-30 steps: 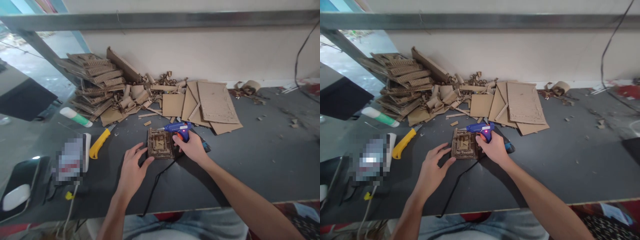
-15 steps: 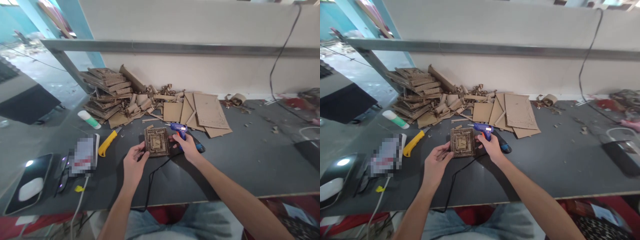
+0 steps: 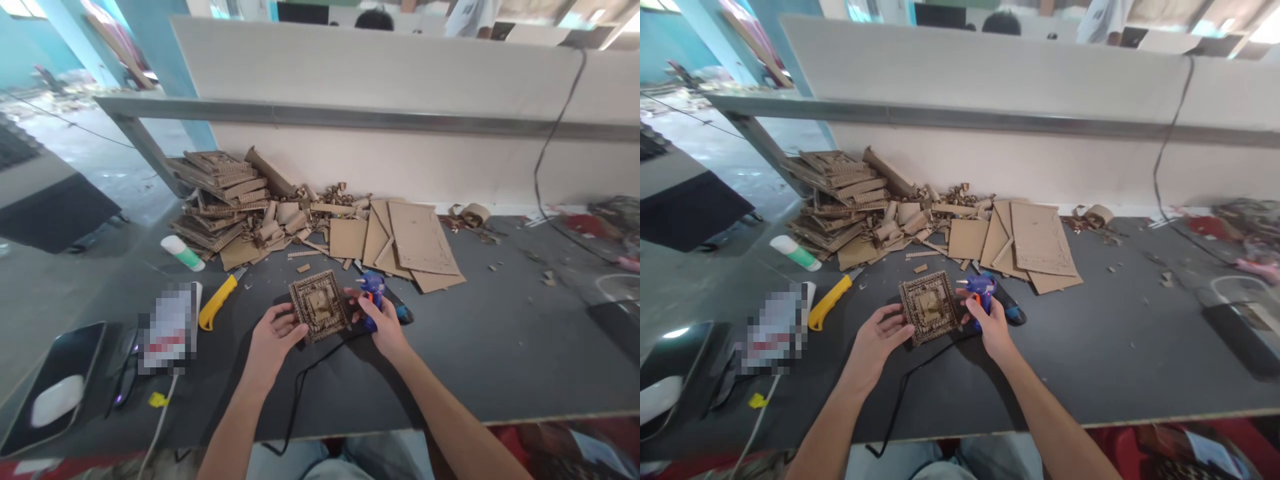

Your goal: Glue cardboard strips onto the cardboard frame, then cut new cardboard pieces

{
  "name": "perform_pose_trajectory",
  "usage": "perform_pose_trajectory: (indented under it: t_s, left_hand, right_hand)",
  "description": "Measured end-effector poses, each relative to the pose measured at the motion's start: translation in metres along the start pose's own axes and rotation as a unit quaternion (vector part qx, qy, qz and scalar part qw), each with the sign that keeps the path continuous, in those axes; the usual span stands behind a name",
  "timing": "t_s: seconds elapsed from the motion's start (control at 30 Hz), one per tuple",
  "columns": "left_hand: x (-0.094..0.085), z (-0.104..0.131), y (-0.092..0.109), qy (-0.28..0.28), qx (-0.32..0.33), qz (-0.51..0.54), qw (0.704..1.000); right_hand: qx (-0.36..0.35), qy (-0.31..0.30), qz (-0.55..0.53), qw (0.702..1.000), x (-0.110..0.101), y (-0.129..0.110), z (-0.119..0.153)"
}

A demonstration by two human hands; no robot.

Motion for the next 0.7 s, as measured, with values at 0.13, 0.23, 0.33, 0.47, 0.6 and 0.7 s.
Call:
perform_pose_trajectory:
  t_s: [0.13,0.23,0.33,0.47,0.6,0.7]
  left_hand:
    - [-0.004,-0.003,0.007,0.013,0.000,0.051,0.999]
    - [-0.003,-0.007,0.027,0.024,0.029,0.079,0.996]
    - [0.001,-0.014,0.054,0.048,0.056,0.111,0.991]
    - [0.008,-0.027,0.101,0.071,0.118,0.143,0.980]
    - [0.004,-0.044,0.166,0.106,0.228,0.152,0.956]
    - [-0.002,-0.069,0.229,0.133,0.338,0.115,0.925]
  right_hand:
    - [-0.008,0.059,-0.031,0.998,-0.011,0.007,-0.002]
    - [0.003,0.057,-0.039,0.998,-0.014,0.009,-0.004]
    - [0.009,0.041,-0.035,0.999,-0.011,0.007,-0.005]
    - [0.006,0.023,-0.023,0.999,-0.008,0.004,-0.004]
    - [0.003,0.018,-0.013,1.000,-0.007,0.005,-0.004]
    - [0.001,0.014,-0.009,1.000,-0.006,0.005,-0.004]
Point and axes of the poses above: each hand's wrist, its own z-axis away from the middle knuckle, its own x-axis out of the palm, y = z × x, the point moved 6 cm from there along -z, towards the middle knuckle, and after that the axes turned 15 degrees about z, right-handed, at the moved point
